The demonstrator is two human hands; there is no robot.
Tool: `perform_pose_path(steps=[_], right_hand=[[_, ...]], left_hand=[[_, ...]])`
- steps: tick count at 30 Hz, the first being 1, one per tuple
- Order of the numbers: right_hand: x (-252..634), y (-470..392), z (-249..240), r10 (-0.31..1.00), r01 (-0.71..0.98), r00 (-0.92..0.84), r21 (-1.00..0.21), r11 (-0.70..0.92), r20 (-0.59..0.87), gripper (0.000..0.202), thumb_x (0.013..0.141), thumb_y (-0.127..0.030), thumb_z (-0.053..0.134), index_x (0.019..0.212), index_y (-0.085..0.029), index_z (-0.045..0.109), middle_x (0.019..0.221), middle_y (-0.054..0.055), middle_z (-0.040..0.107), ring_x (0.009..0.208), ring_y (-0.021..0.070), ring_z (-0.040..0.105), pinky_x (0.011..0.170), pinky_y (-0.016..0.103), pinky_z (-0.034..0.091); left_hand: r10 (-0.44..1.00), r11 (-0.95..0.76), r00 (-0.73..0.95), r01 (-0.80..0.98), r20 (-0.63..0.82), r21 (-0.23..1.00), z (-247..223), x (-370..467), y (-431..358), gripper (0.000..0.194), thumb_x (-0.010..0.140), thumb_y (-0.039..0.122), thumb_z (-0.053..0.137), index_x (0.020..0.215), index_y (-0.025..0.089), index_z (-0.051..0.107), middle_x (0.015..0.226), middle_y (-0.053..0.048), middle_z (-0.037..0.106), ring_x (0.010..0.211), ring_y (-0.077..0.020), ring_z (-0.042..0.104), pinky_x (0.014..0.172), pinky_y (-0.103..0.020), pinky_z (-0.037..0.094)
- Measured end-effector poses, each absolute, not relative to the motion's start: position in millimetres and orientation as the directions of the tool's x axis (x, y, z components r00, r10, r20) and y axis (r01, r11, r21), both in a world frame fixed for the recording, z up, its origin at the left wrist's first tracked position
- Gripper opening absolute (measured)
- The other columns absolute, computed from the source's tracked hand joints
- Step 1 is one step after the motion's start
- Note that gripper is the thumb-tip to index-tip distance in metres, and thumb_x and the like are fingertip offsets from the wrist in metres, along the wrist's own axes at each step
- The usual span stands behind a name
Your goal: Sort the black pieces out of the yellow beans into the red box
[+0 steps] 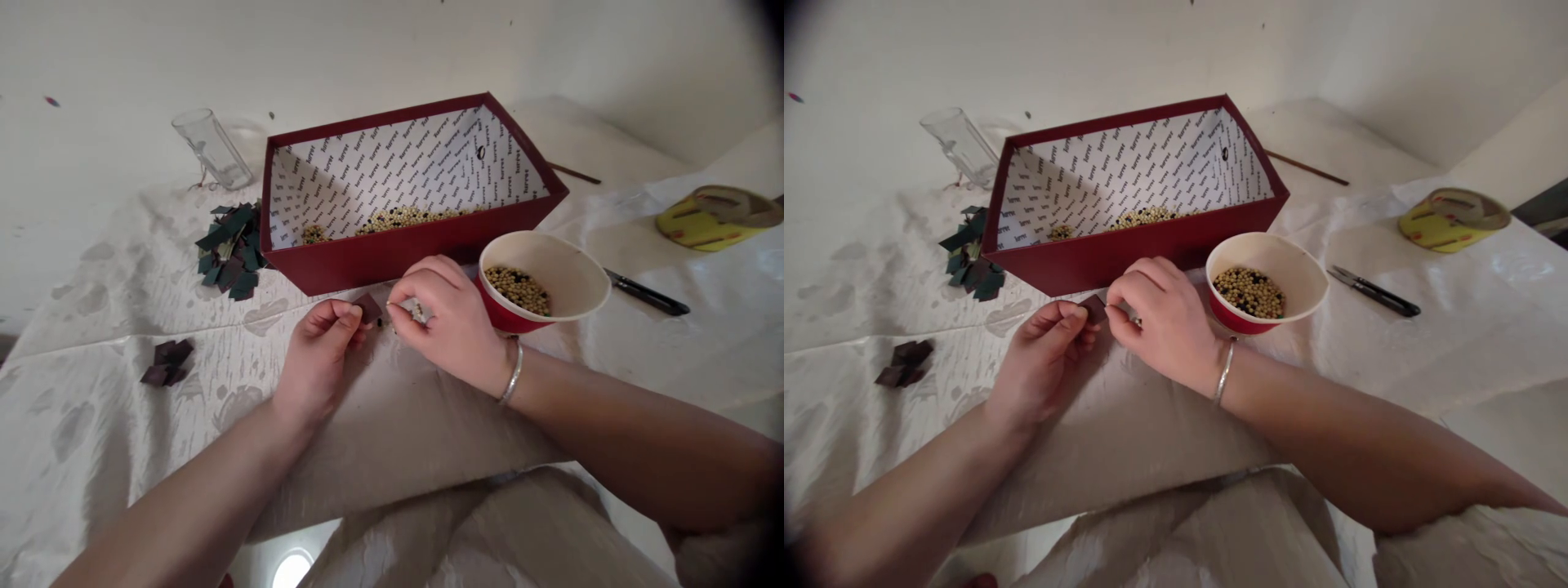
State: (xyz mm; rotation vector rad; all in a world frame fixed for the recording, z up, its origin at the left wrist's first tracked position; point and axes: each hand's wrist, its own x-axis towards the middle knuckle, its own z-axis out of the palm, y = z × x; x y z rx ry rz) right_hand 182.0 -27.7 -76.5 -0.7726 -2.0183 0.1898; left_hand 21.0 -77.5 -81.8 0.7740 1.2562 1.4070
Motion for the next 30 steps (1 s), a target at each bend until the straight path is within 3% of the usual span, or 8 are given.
perform_pose_path(steps=[7, 11, 16, 21, 23, 25, 28, 30], right_hand=[[212.5, -29.1, -43.3, 0.406, 0.519, -0.066, -0.316, 0.794, 0.911, 0.014, 0.079, -0.011, 0.062, 0.077, -0.023, 0.056, 0.072, -0.002, 0.061, 0.075, 0.0164, 0.06, 0.073, 0.035, 0.048], [232.8, -19.8, -33.9, 0.43, 0.648, 0.113, -0.395, 0.652, 0.896, 0.012, 0.076, -0.012, 0.06, 0.074, -0.023, 0.056, 0.072, 0.0, 0.057, 0.073, 0.0174, 0.057, 0.07, 0.035, 0.046], [250.6, -10.8, -30.5, 0.534, 0.729, 0.164, -0.466, 0.5, 0.83, 0.017, 0.073, -0.008, 0.057, 0.075, -0.024, 0.053, 0.077, 0.0, 0.056, 0.073, 0.0181, 0.056, 0.065, 0.033, 0.046], [246.9, -18.0, -28.4, 0.515, 0.647, 0.161, -0.483, 0.589, 0.842, 0.019, 0.078, -0.007, 0.052, 0.085, -0.024, 0.055, 0.086, 0.002, 0.057, 0.082, 0.0179, 0.057, 0.072, 0.033, 0.047], [241.1, -23.7, -28.4, 0.496, 0.585, 0.09, -0.448, 0.676, 0.864, 0.015, 0.079, -0.009, 0.055, 0.081, -0.023, 0.057, 0.08, -0.001, 0.057, 0.076, 0.0157, 0.056, 0.071, 0.032, 0.046], [234.5, -29.1, -30.0, 0.539, 0.528, -0.135, -0.4, 0.749, 0.831, 0.011, 0.082, -0.012, 0.056, 0.08, -0.022, 0.057, 0.078, -0.002, 0.059, 0.075, 0.0144, 0.056, 0.072, 0.031, 0.046], [223.8, -34.3, -37.8, 0.588, 0.457, -0.542, -0.376, 0.806, 0.601, 0.008, 0.088, -0.017, 0.056, 0.082, -0.021, 0.059, 0.084, 0.0, 0.063, 0.079, 0.0148, 0.057, 0.072, 0.029, 0.045], [217.3, -34.7, -46.4, 0.627, 0.496, -0.661, -0.387, 0.777, 0.413, 0.008, 0.092, -0.02, 0.055, 0.087, -0.019, 0.061, 0.091, 0.003, 0.064, 0.084, 0.0165, 0.058, 0.074, 0.03, 0.044]], left_hand=[[0.927, 0.045, -0.34, -0.314, -0.157, 0.948, -84.8, 18.2, -72.8, 0.011, 0.072, 0.022, 0.074, 0.067, 0.017, 0.065, 0.064, 0.001, 0.063, 0.057, -0.0073, 0.052, 0.053, -0.017, 0.041], [0.92, 0.058, -0.353, -0.31, -0.171, 0.949, -85.3, 18.7, -73.2, 0.012, 0.071, 0.022, 0.074, 0.067, 0.017, 0.064, 0.062, 0.001, 0.062, 0.056, -0.0074, 0.052, 0.053, -0.017, 0.041], [0.922, 0.056, -0.353, -0.284, -0.159, 0.957, -86.5, 16.5, -73.3, 0.012, 0.073, 0.024, 0.075, 0.068, 0.018, 0.065, 0.063, 0.002, 0.062, 0.057, -0.0073, 0.052, 0.054, -0.017, 0.042], [0.923, 0.068, -0.348, -0.274, -0.165, 0.959, -89.2, 14.4, -71.1, 0.011, 0.072, 0.023, 0.075, 0.069, 0.018, 0.066, 0.066, 0.002, 0.063, 0.057, -0.0074, 0.052, 0.055, -0.017, 0.043], [0.922, 0.07, -0.349, -0.275, -0.167, 0.959, -89.3, 14.5, -70.7, 0.01, 0.072, 0.023, 0.075, 0.07, 0.019, 0.066, 0.067, 0.001, 0.064, 0.057, -0.0074, 0.052, 0.056, -0.018, 0.043], [0.922, 0.067, -0.35, -0.271, -0.163, 0.96, -88.3, 14.9, -71.1, 0.01, 0.073, 0.023, 0.075, 0.07, 0.019, 0.066, 0.067, 0.001, 0.064, 0.058, -0.0076, 0.052, 0.056, -0.018, 0.043], [0.927, 0.067, -0.34, -0.261, -0.157, 0.963, -85.5, 16.0, -72.5, 0.009, 0.073, 0.023, 0.074, 0.071, 0.018, 0.067, 0.069, 0.001, 0.064, 0.058, -0.0077, 0.052, 0.056, -0.018, 0.043], [0.93, 0.064, -0.335, -0.256, -0.151, 0.965, -83.7, 16.6, -73.2, 0.008, 0.073, 0.022, 0.074, 0.071, 0.018, 0.067, 0.069, 0.001, 0.064, 0.059, -0.0077, 0.051, 0.056, -0.018, 0.042]])
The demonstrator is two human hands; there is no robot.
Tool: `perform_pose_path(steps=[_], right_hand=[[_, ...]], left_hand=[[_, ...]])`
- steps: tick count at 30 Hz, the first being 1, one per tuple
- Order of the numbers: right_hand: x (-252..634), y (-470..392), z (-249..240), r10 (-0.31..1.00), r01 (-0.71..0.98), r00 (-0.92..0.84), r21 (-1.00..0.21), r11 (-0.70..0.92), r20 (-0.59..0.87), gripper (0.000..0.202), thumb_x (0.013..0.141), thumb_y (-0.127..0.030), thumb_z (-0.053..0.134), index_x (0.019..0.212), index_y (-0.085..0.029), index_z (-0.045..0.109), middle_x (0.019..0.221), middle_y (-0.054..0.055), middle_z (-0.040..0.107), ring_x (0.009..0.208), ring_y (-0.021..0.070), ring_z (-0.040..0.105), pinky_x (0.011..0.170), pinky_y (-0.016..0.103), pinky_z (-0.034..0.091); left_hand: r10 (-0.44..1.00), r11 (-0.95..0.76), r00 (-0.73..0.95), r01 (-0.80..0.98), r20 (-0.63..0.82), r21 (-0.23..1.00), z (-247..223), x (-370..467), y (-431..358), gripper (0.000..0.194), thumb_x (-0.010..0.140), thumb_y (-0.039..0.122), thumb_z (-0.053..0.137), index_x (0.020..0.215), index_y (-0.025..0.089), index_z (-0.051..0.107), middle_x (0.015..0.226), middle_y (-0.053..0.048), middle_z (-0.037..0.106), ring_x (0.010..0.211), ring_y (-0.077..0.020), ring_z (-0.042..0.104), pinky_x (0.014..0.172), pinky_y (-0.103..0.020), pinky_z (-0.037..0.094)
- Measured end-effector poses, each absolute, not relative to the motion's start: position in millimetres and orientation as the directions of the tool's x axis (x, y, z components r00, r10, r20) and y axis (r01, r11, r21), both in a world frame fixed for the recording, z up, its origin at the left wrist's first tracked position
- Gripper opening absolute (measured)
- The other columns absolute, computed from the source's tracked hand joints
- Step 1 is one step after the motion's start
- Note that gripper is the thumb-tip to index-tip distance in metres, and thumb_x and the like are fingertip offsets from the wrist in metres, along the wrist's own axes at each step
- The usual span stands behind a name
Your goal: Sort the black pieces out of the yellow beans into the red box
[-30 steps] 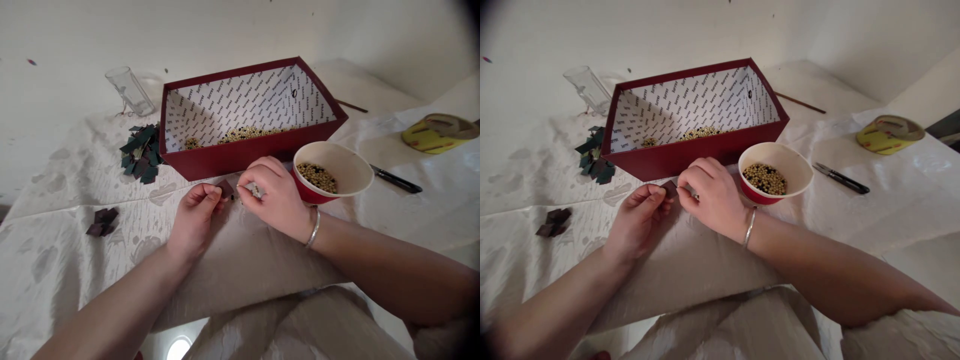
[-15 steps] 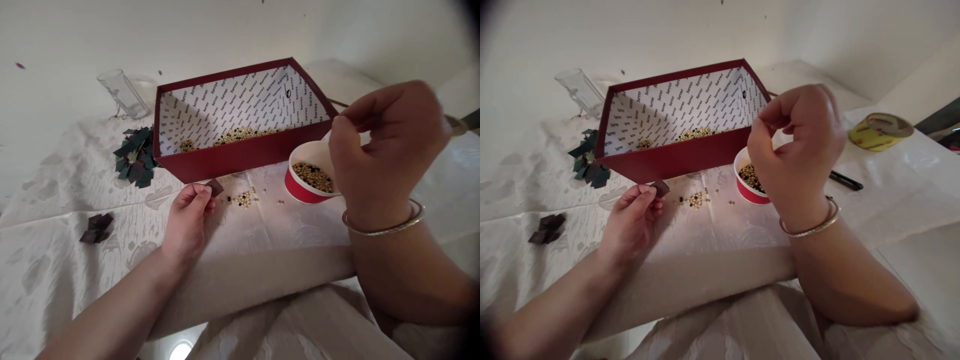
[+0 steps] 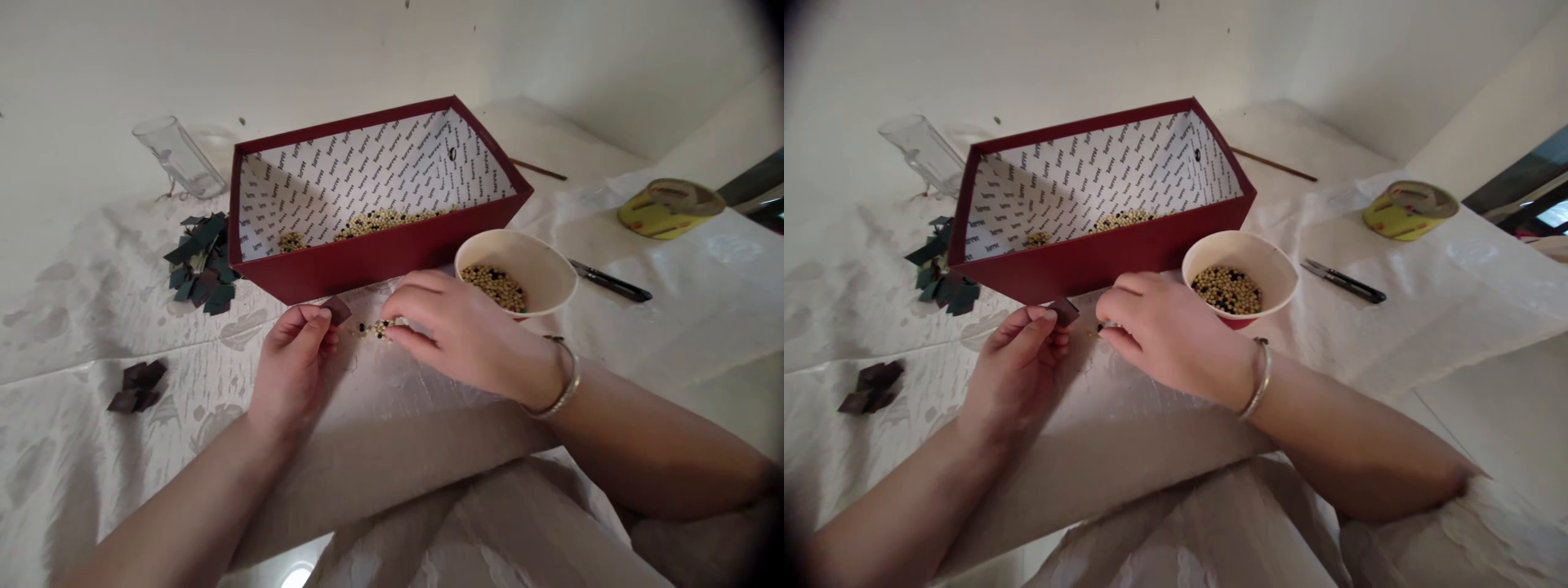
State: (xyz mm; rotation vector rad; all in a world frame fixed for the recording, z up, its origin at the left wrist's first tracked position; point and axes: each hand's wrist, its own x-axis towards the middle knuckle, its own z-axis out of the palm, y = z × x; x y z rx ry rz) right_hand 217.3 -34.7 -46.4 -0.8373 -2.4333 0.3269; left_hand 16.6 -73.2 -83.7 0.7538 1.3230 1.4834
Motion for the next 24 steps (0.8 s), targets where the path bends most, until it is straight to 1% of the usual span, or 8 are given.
perform_pose_path(steps=[2, 4, 8, 11, 14, 21, 23, 24], right_hand=[[212.5, -32.7, -56.0, 0.668, 0.574, -0.679, -0.348, 0.742, 0.305, 0.008, 0.092, -0.02, 0.055, 0.089, -0.018, 0.062, 0.094, 0.005, 0.063, 0.087, 0.0183, 0.059, 0.076, 0.031, 0.043], [209.5, -29.0, -64.1, 0.698, 0.642, -0.678, -0.278, 0.715, 0.232, 0.007, 0.091, -0.017, 0.055, 0.087, -0.017, 0.061, 0.092, 0.005, 0.063, 0.085, 0.0189, 0.059, 0.075, 0.031, 0.042], [206.1, -22.5, -71.1, 0.749, 0.728, -0.648, -0.174, 0.663, 0.137, 0.009, 0.089, -0.012, 0.055, 0.084, -0.016, 0.061, 0.086, 0.006, 0.063, 0.079, 0.0192, 0.06, 0.071, 0.031, 0.041], [202.8, -20.5, -70.1, 0.779, 0.768, -0.621, -0.133, 0.626, 0.081, 0.011, 0.089, -0.011, 0.054, 0.086, -0.016, 0.063, 0.084, 0.008, 0.065, 0.076, 0.0203, 0.062, 0.068, 0.031, 0.042], [199.6, -19.5, -68.3, 0.807, 0.799, -0.59, -0.128, 0.588, 0.022, 0.014, 0.088, -0.008, 0.053, 0.087, -0.015, 0.064, 0.085, 0.008, 0.067, 0.072, 0.0198, 0.063, 0.064, 0.031, 0.041], [197.3, -16.9, -71.0, 0.831, 0.824, -0.556, -0.118, 0.554, 0.011, 0.013, 0.089, -0.011, 0.053, 0.085, -0.015, 0.065, 0.086, 0.01, 0.067, 0.073, 0.0205, 0.063, 0.062, 0.031, 0.039], [197.7, -16.9, -71.9, 0.832, 0.817, -0.552, -0.162, 0.553, 0.058, 0.013, 0.089, -0.011, 0.053, 0.083, -0.016, 0.064, 0.084, 0.008, 0.066, 0.074, 0.02, 0.062, 0.064, 0.031, 0.04], [197.9, -17.6, -72.0, 0.826, 0.798, -0.552, -0.213, 0.563, 0.116, 0.012, 0.089, -0.012, 0.053, 0.083, -0.016, 0.063, 0.084, 0.007, 0.065, 0.076, 0.0195, 0.061, 0.066, 0.03, 0.041]], left_hand=[[0.931, 0.064, -0.333, -0.256, -0.15, 0.965, -83.2, 16.9, -73.1, 0.008, 0.073, 0.022, 0.073, 0.07, 0.018, 0.067, 0.069, 0.001, 0.064, 0.059, -0.008, 0.051, 0.056, -0.019, 0.041], [0.932, 0.064, -0.33, -0.257, -0.149, 0.964, -84.0, 16.7, -72.6, 0.009, 0.073, 0.023, 0.073, 0.069, 0.018, 0.066, 0.067, 0.002, 0.062, 0.059, -0.0083, 0.051, 0.055, -0.019, 0.041], [0.934, 0.052, -0.332, -0.243, -0.134, 0.969, -87.1, 15.4, -72.0, 0.011, 0.074, 0.024, 0.073, 0.068, 0.018, 0.065, 0.066, 0.002, 0.06, 0.059, -0.0085, 0.051, 0.055, -0.019, 0.041], [0.93, 0.061, -0.339, -0.24, -0.142, 0.969, -87.5, 15.1, -72.7, 0.012, 0.075, 0.024, 0.074, 0.069, 0.019, 0.065, 0.067, 0.002, 0.06, 0.06, -0.0087, 0.052, 0.056, -0.019, 0.042], [0.932, 0.058, -0.335, -0.235, -0.137, 0.97, -86.4, 15.9, -73.4, 0.013, 0.075, 0.024, 0.074, 0.069, 0.018, 0.065, 0.066, 0.002, 0.059, 0.06, -0.0086, 0.052, 0.056, -0.019, 0.042], [0.937, 0.061, -0.322, -0.233, -0.136, 0.97, -84.3, 17.4, -73.8, 0.013, 0.074, 0.024, 0.072, 0.068, 0.018, 0.063, 0.065, 0.002, 0.059, 0.058, -0.0087, 0.051, 0.056, -0.02, 0.041], [0.934, 0.073, -0.327, -0.229, -0.147, 0.971, -82.1, 18.5, -74.3, 0.013, 0.073, 0.024, 0.073, 0.067, 0.018, 0.063, 0.063, 0.002, 0.058, 0.058, -0.0089, 0.05, 0.056, -0.02, 0.04], [0.932, 0.083, -0.327, -0.222, -0.154, 0.971, -80.5, 19.3, -74.8, 0.012, 0.072, 0.023, 0.073, 0.067, 0.018, 0.063, 0.062, 0.002, 0.058, 0.057, -0.009, 0.05, 0.055, -0.02, 0.039]])
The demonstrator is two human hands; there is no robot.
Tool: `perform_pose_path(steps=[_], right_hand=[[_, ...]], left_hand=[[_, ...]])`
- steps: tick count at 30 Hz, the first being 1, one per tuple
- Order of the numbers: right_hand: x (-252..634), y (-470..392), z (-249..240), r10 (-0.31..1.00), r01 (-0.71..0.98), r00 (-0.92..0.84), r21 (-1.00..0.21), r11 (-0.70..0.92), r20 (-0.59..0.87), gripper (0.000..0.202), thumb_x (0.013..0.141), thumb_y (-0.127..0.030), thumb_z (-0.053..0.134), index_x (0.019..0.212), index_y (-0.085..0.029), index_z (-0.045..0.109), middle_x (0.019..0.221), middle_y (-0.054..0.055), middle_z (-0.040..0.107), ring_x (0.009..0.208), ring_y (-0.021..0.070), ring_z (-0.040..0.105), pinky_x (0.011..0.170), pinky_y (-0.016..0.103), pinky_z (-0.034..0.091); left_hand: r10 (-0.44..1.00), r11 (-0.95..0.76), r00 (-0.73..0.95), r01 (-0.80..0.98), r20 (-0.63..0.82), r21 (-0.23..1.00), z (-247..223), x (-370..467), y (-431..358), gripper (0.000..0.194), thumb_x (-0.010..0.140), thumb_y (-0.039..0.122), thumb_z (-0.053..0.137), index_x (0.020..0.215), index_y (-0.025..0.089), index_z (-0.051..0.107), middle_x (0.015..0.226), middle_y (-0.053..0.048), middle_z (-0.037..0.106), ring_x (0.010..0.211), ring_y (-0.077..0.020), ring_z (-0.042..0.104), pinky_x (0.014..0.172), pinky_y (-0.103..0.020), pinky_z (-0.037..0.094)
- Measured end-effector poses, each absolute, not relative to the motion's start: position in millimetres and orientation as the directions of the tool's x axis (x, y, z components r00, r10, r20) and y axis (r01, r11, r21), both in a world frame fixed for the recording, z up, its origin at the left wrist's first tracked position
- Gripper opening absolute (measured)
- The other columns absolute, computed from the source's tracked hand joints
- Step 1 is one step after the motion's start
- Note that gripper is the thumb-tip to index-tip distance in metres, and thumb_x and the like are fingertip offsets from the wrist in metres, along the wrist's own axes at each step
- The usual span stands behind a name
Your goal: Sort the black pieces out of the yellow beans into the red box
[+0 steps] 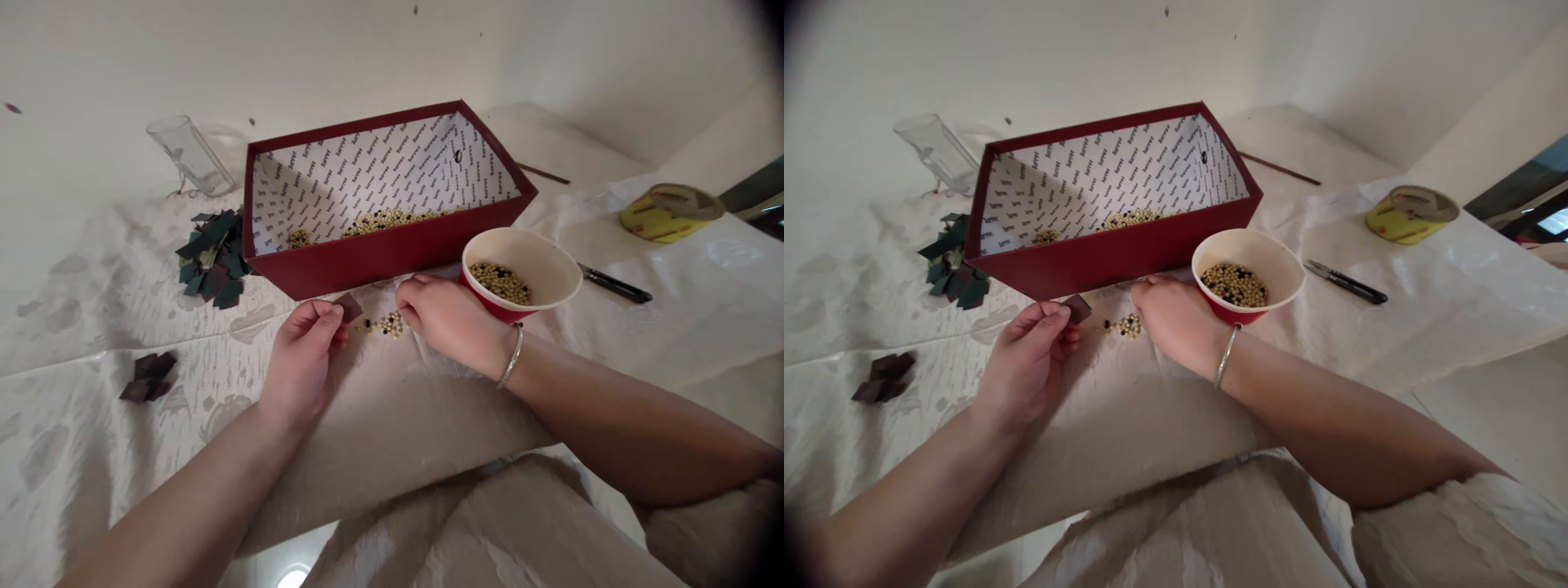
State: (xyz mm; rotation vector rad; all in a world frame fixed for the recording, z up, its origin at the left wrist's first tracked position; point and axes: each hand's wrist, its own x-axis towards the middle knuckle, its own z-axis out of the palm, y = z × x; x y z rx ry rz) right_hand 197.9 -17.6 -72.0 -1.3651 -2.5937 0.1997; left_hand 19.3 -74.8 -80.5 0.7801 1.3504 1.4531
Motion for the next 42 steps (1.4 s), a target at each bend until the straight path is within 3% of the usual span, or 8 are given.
perform_pose_path(steps=[4, 8, 13, 26, 31, 42], right_hand=[[197.2, -26.3, -70.8, 0.704, 0.553, -0.545, -0.435, 0.71, 0.456, 0.01, 0.092, -0.015, 0.053, 0.085, -0.018, 0.06, 0.087, 0.004, 0.062, 0.085, 0.0169, 0.057, 0.078, 0.029, 0.044], [193.4, -38.3, -70.2, 0.536, 0.372, -0.579, -0.385, 0.844, 0.614, 0.016, 0.096, -0.02, 0.051, 0.086, -0.018, 0.062, 0.088, 0.005, 0.062, 0.086, 0.0174, 0.054, 0.082, 0.031, 0.045], [189.3, -40.0, -73.1, 0.514, 0.39, -0.626, -0.335, 0.857, 0.586, 0.021, 0.096, -0.02, 0.049, 0.081, -0.018, 0.063, 0.085, 0.005, 0.06, 0.083, 0.0178, 0.053, 0.079, 0.032, 0.045], [188.1, -41.1, -74.0, 0.604, 0.484, -0.553, -0.369, 0.794, 0.574, 0.023, 0.096, -0.021, 0.046, 0.079, -0.018, 0.061, 0.083, 0.006, 0.061, 0.084, 0.0187, 0.054, 0.076, 0.033, 0.045], [186.8, -42.5, -74.0, 0.56, 0.464, -0.609, -0.321, 0.826, 0.562, 0.023, 0.096, -0.021, 0.047, 0.08, -0.017, 0.062, 0.083, 0.006, 0.061, 0.083, 0.019, 0.054, 0.077, 0.033, 0.045], [187.6, -39.8, -75.3, 0.584, 0.483, -0.584, -0.336, 0.808, 0.565, 0.022, 0.096, -0.021, 0.048, 0.08, -0.017, 0.062, 0.082, 0.006, 0.062, 0.084, 0.019, 0.056, 0.077, 0.033, 0.046]], left_hand=[[0.943, 0.141, -0.274, -0.187, -0.19, 0.972, -74.5, 22.8, -78.0, 0.012, 0.072, 0.023, 0.071, 0.066, 0.017, 0.063, 0.063, 0.0, 0.061, 0.055, -0.0093, 0.048, 0.054, -0.022, 0.037], [0.97, 0.157, -0.153, -0.186, -0.187, 0.97, -74.2, 24.2, -82.2, 0.015, 0.075, 0.025, 0.069, 0.063, 0.018, 0.063, 0.057, 0.001, 0.056, 0.053, -0.0094, 0.045, 0.053, -0.023, 0.034], [0.976, 0.195, -0.05, -0.252, -0.214, 0.948, -76.4, 24.2, -85.1, 0.012, 0.074, 0.024, 0.071, 0.064, 0.018, 0.067, 0.06, 0.0, 0.058, 0.058, -0.0101, 0.047, 0.057, -0.023, 0.038], [0.969, 0.205, -0.072, -0.296, -0.236, 0.933, -75.9, 25.8, -85.2, 0.013, 0.072, 0.023, 0.072, 0.062, 0.018, 0.068, 0.061, -0.001, 0.061, 0.058, -0.0101, 0.048, 0.057, -0.023, 0.038], [0.973, 0.193, -0.066, -0.296, -0.221, 0.936, -76.0, 25.1, -85.2, 0.013, 0.073, 0.022, 0.07, 0.061, 0.017, 0.067, 0.059, -0.001, 0.059, 0.057, -0.0097, 0.048, 0.056, -0.022, 0.038], [0.974, 0.185, -0.075, -0.293, -0.216, 0.938, -76.7, 24.0, -84.1, 0.013, 0.074, 0.021, 0.07, 0.062, 0.017, 0.068, 0.061, -0.001, 0.06, 0.057, -0.01, 0.048, 0.057, -0.023, 0.038]])
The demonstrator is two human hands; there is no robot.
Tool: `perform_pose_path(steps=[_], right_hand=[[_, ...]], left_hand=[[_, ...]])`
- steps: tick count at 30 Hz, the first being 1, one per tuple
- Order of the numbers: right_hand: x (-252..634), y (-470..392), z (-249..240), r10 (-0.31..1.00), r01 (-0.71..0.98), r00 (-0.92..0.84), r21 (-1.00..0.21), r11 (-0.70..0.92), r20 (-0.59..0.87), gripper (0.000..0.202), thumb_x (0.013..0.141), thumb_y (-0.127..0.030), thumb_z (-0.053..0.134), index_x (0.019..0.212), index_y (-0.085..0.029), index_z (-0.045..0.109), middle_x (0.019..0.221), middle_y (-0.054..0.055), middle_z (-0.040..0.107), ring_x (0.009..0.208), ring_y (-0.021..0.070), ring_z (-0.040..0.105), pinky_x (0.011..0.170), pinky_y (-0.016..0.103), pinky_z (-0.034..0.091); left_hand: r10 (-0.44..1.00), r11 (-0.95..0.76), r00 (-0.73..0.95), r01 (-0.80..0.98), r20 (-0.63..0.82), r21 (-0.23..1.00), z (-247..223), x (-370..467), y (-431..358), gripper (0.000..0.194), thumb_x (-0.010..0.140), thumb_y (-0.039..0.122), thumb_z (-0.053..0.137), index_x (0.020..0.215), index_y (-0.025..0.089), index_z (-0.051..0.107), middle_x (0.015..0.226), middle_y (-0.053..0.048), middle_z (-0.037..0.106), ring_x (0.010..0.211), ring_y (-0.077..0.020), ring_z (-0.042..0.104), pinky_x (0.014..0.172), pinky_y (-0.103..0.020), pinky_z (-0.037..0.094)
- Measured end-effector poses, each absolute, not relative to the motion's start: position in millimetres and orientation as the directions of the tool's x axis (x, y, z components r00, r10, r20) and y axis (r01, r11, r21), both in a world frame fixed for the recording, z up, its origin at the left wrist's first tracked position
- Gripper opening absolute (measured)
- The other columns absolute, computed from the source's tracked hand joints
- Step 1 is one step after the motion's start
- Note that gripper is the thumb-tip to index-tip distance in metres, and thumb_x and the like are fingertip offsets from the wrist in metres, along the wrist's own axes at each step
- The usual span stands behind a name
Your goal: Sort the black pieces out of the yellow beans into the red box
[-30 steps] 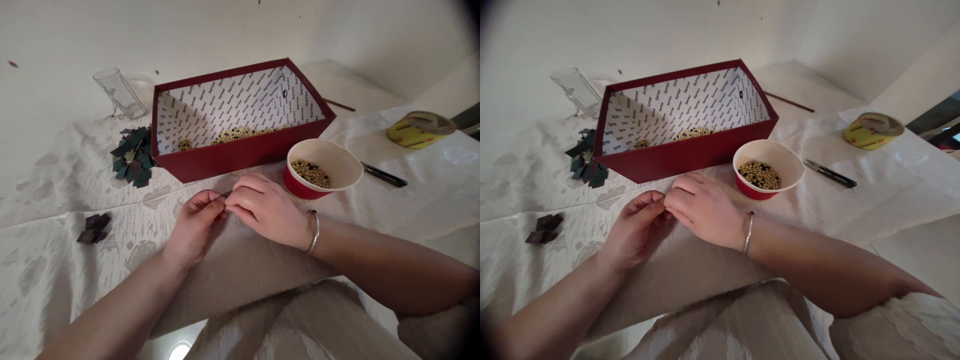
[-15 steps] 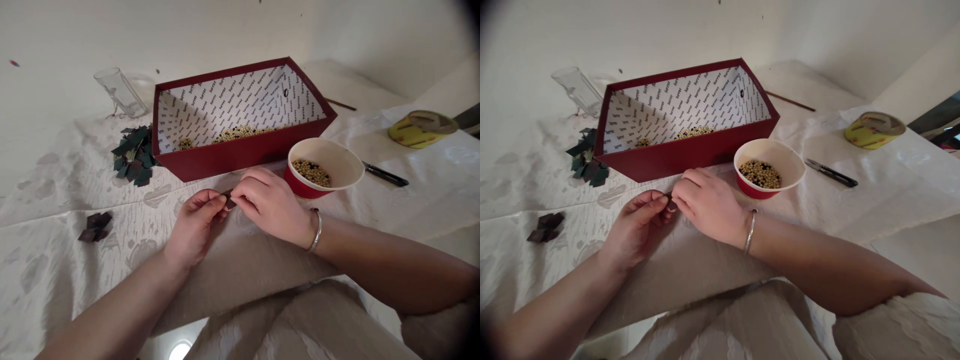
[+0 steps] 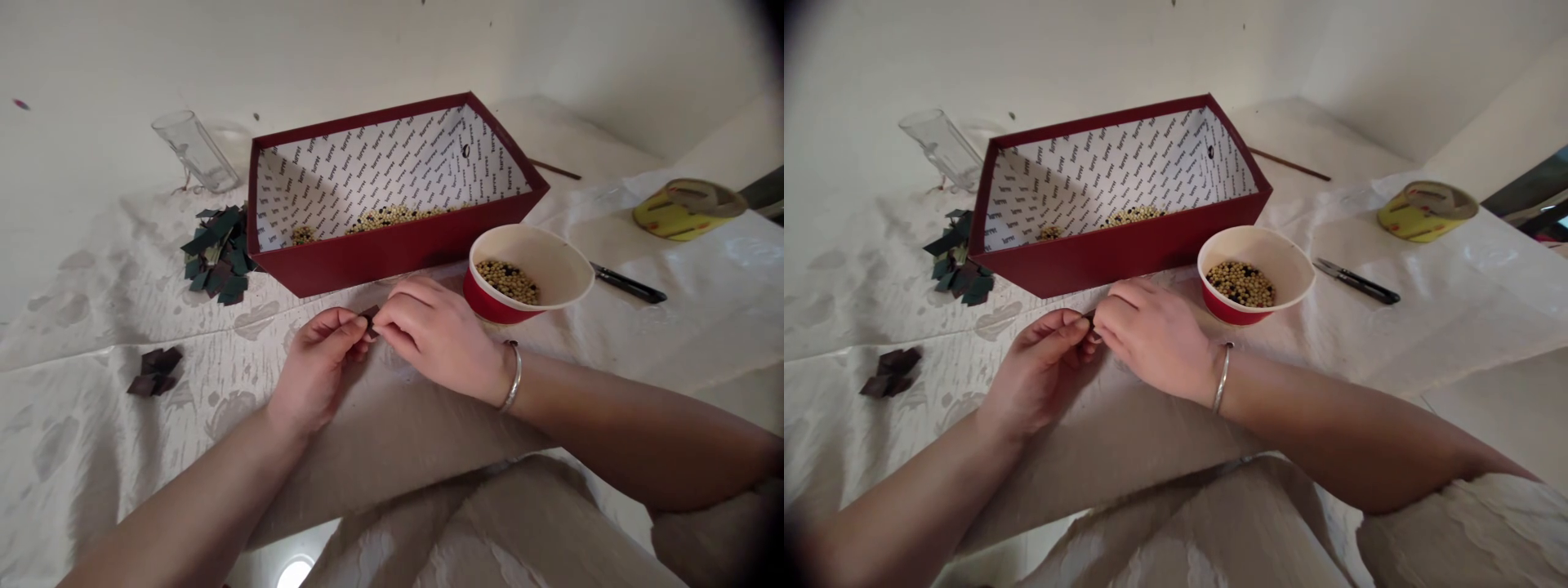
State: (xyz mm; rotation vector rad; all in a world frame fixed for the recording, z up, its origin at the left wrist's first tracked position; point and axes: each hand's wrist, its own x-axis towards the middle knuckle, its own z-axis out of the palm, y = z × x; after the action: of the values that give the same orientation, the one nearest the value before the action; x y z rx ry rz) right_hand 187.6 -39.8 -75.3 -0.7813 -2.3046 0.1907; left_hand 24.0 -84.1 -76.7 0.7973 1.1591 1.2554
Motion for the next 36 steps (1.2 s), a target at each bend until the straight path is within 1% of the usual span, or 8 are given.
perform_pose_path(steps=[5, 14, 19, 22, 25, 28, 32, 36], right_hand=[[195.1, -36.5, -68.4, 0.606, 0.445, -0.451, -0.423, 0.789, 0.656, 0.013, 0.092, -0.017, 0.053, 0.082, -0.02, 0.06, 0.084, 0.003, 0.062, 0.082, 0.0159, 0.058, 0.076, 0.031, 0.048], [227.0, -32.0, -36.1, 0.402, 0.595, -0.083, -0.279, 0.754, 0.912, 0.009, 0.083, -0.014, 0.06, 0.08, -0.022, 0.06, 0.073, 0.001, 0.062, 0.075, 0.0172, 0.059, 0.07, 0.034, 0.049], [249.0, -19.1, -29.9, 0.443, 0.753, 0.115, -0.369, 0.544, 0.889, 0.007, 0.08, -0.015, 0.061, 0.079, -0.021, 0.062, 0.075, 0.004, 0.059, 0.071, 0.0187, 0.056, 0.065, 0.034, 0.047], [255.4, -21.4, -25.2, 0.589, 0.796, 0.113, -0.428, 0.428, 0.8, 0.014, 0.087, -0.015, 0.053, 0.092, -0.024, 0.062, 0.094, 0.008, 0.061, 0.091, 0.0234, 0.059, 0.073, 0.036, 0.05], [252.8, -27.1, -22.6, 0.529, 0.735, 0.136, -0.444, 0.513, 0.837, 0.014, 0.085, -0.015, 0.054, 0.094, -0.022, 0.062, 0.098, 0.008, 0.061, 0.096, 0.0233, 0.059, 0.076, 0.036, 0.048], [243.4, -32.0, -25.8, 0.539, 0.618, -0.076, -0.385, 0.686, 0.839, 0.005, 0.083, -0.015, 0.059, 0.082, -0.02, 0.06, 0.081, 0.003, 0.061, 0.079, 0.0169, 0.058, 0.072, 0.032, 0.046], [228.5, -35.4, -40.9, 0.682, 0.572, -0.638, -0.373, 0.731, 0.357, 0.009, 0.088, -0.018, 0.058, 0.079, -0.019, 0.058, 0.086, 0.001, 0.062, 0.078, 0.0156, 0.057, 0.068, 0.029, 0.043], [216.9, -34.6, -59.1, 0.69, 0.657, -0.715, -0.23, 0.718, 0.111, 0.003, 0.088, -0.017, 0.058, 0.087, -0.018, 0.06, 0.092, 0.005, 0.063, 0.083, 0.0203, 0.059, 0.07, 0.032, 0.04]], left_hand=[[0.97, 0.2, -0.077, -0.293, -0.231, 0.935, -76.9, 23.4, -83.8, 0.015, 0.075, 0.023, 0.071, 0.062, 0.017, 0.066, 0.059, 0.0, 0.059, 0.057, -0.0096, 0.047, 0.056, -0.022, 0.037], [0.962, 0.201, -0.115, -0.321, -0.249, 0.925, -79.3, 22.2, -82.4, 0.017, 0.074, 0.024, 0.071, 0.062, 0.016, 0.061, 0.059, 0.0, 0.059, 0.054, -0.009, 0.047, 0.055, -0.021, 0.037], [0.956, 0.205, -0.134, -0.331, -0.261, 0.921, -79.4, 21.9, -82.1, 0.017, 0.073, 0.024, 0.072, 0.064, 0.016, 0.061, 0.062, 0.0, 0.06, 0.055, -0.0094, 0.048, 0.054, -0.021, 0.038], [0.959, 0.2, -0.129, -0.323, -0.253, 0.925, -79.1, 21.9, -82.2, 0.018, 0.073, 0.025, 0.072, 0.063, 0.016, 0.06, 0.062, 0.0, 0.059, 0.056, -0.0096, 0.048, 0.054, -0.021, 0.038], [0.957, 0.197, -0.141, -0.322, -0.253, 0.926, -79.2, 22.2, -81.6, 0.017, 0.073, 0.025, 0.072, 0.064, 0.016, 0.06, 0.063, -0.001, 0.059, 0.057, -0.0102, 0.048, 0.054, -0.021, 0.039], [0.954, 0.196, -0.155, -0.331, -0.257, 0.923, -79.4, 22.1, -80.7, 0.016, 0.073, 0.024, 0.072, 0.065, 0.017, 0.061, 0.065, -0.001, 0.059, 0.059, -0.0108, 0.049, 0.054, -0.022, 0.039], [0.953, 0.216, -0.135, -0.325, -0.271, 0.921, -79.8, 21.0, -80.0, 0.015, 0.075, 0.025, 0.071, 0.066, 0.017, 0.063, 0.066, -0.001, 0.059, 0.059, -0.011, 0.049, 0.054, -0.022, 0.038], [0.959, 0.206, -0.125, -0.309, -0.254, 0.929, -81.0, 20.4, -80.1, 0.014, 0.077, 0.024, 0.07, 0.067, 0.017, 0.063, 0.066, -0.001, 0.059, 0.06, -0.0104, 0.049, 0.055, -0.022, 0.038]])
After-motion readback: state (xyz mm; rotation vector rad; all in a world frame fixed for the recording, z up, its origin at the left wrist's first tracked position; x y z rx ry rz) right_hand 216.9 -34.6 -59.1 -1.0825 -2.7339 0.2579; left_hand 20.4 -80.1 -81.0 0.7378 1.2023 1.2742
